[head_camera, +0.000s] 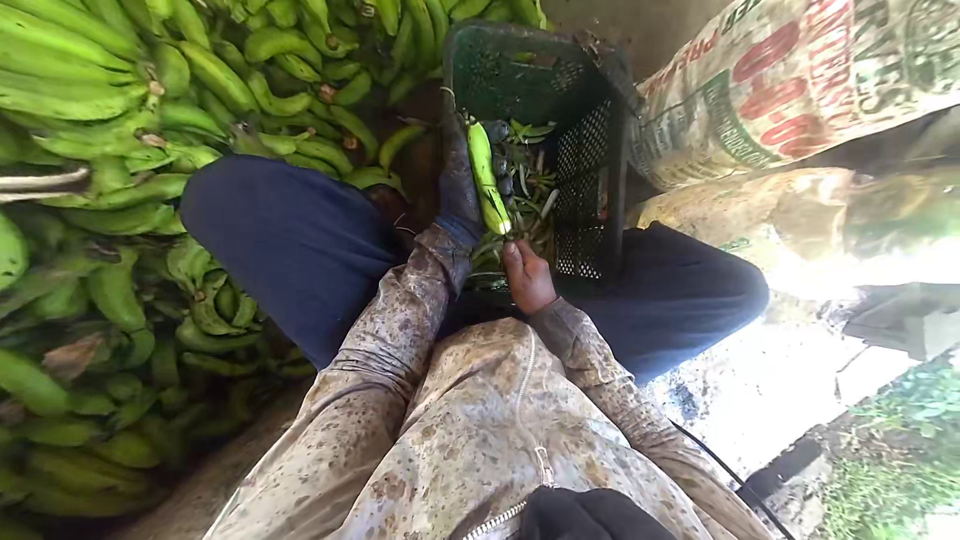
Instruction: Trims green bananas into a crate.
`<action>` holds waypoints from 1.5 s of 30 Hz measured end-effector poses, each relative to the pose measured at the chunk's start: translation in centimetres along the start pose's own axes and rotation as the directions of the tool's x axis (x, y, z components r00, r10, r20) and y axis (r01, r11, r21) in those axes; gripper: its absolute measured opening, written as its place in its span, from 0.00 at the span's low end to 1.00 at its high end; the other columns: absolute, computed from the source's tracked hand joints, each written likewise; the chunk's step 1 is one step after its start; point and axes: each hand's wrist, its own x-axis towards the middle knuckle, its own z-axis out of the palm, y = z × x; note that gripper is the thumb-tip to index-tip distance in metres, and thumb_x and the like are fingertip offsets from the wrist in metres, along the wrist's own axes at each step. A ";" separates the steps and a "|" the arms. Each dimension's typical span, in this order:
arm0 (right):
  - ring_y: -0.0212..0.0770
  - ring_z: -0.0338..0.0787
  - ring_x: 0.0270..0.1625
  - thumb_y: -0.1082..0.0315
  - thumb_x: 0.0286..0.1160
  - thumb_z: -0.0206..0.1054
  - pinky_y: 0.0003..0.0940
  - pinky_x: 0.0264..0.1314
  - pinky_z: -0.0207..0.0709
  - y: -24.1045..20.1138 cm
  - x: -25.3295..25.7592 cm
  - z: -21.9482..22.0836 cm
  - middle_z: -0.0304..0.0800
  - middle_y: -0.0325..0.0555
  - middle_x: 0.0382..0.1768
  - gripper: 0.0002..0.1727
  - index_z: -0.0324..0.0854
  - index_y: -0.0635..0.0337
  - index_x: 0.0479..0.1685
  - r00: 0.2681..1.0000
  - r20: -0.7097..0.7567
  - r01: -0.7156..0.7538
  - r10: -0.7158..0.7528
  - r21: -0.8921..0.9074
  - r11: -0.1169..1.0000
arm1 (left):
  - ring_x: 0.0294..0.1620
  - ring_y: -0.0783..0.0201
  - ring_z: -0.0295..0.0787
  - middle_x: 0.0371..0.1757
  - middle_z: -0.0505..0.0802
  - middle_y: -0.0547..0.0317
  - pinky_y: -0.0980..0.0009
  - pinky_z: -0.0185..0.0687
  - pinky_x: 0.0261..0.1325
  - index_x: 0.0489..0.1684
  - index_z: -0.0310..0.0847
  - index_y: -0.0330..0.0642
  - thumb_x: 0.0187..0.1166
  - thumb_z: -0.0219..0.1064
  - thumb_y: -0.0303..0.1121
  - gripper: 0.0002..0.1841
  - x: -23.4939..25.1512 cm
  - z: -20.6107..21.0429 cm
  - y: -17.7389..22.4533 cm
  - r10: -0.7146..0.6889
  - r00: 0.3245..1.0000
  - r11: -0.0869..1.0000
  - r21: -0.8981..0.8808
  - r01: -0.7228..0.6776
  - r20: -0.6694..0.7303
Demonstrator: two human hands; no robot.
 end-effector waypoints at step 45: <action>0.55 0.92 0.56 0.49 0.76 0.74 0.60 0.65 0.84 3.9 6.8 -14.8 0.92 0.59 0.54 0.29 0.83 0.59 0.69 0.962 -0.121 -0.262 0.246 -0.139 0.955 | 0.64 0.58 0.89 0.71 0.87 0.47 0.54 0.85 0.68 0.88 0.64 0.49 0.72 0.79 0.38 0.41 -3.3 0.1 1.1 -0.371 0.928 0.146 0.988 0.046 0.011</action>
